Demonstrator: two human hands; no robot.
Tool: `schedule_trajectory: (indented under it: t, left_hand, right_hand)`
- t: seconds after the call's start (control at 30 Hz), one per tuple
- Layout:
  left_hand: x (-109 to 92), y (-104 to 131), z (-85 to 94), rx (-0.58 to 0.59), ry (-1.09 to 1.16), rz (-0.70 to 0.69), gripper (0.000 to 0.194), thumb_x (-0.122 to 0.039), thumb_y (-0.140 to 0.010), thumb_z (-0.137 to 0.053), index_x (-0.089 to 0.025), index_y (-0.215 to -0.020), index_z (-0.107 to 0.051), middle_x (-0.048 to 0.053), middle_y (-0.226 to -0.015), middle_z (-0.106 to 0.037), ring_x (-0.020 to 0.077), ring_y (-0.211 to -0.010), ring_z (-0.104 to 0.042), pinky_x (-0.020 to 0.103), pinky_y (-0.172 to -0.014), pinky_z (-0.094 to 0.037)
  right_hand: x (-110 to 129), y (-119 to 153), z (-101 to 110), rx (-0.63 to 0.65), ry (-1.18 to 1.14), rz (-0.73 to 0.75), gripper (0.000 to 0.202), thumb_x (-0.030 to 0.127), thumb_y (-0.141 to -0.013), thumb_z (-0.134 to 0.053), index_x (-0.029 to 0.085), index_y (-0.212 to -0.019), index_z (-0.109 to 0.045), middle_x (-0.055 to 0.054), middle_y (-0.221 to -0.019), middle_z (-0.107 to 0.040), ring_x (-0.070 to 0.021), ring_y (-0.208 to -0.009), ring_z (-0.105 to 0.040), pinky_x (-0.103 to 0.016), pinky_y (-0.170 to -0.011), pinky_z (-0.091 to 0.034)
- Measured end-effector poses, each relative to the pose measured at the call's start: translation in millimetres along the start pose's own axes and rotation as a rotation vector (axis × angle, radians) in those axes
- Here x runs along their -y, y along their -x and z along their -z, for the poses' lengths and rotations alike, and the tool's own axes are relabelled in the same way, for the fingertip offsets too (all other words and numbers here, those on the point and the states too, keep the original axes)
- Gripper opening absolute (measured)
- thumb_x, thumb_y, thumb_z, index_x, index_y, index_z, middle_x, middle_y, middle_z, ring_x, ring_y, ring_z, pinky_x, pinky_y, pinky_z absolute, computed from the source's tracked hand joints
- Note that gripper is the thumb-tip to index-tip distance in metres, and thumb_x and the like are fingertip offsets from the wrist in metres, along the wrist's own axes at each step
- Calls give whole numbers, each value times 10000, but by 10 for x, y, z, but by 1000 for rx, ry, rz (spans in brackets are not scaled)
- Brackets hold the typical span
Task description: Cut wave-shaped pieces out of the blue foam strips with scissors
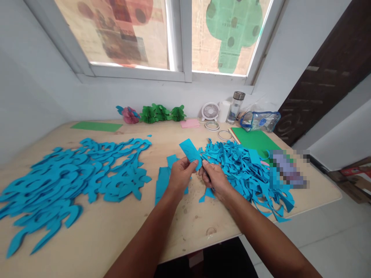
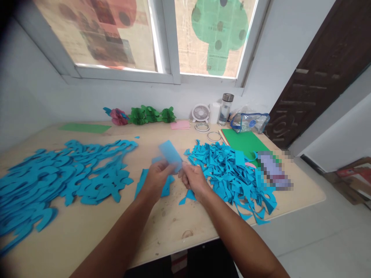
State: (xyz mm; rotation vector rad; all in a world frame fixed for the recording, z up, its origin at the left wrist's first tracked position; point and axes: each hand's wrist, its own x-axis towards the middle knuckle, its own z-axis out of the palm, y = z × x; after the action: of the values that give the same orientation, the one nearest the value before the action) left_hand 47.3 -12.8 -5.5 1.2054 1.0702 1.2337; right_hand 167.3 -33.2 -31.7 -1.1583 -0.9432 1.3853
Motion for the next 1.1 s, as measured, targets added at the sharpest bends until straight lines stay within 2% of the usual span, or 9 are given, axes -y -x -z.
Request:
schedule_trajectory:
  t: [0.43,0.8,1.1]
  left_hand:
    - [33,-5,11,18,45,16,264,-407,-638,-730,-153,-640,-656,7,-627,-605,147,-645,-534,264,-638,-464]
    - [55,-19,16,41,16,-16,259,-408,-638,-715,-168,-602,-621,-4,-601,-565,136,-608,-490,246,-582,-422]
    - [77,-32,23,-15,22,-4,303,-422,-636,-734,-178,-557,-572,-33,-531,-511,138,-586,-524,263,-597,-476]
  right_hand:
    - [39,18,-13,-1,33,-8,483,627,-747,-589,178,-575,-546,83,-326,-357,-48,-293,-220,-205,-319,-158]
    - [39,24,-7,-9,16,-18,467,613,-758,-606,174,-601,-567,76,-342,-375,-53,-301,-235,-206,-321,-156]
    - [44,20,-4,6,34,-22,466,607,-746,-603,177,-573,-551,79,-334,-367,-50,-297,-227,-205,-324,-162]
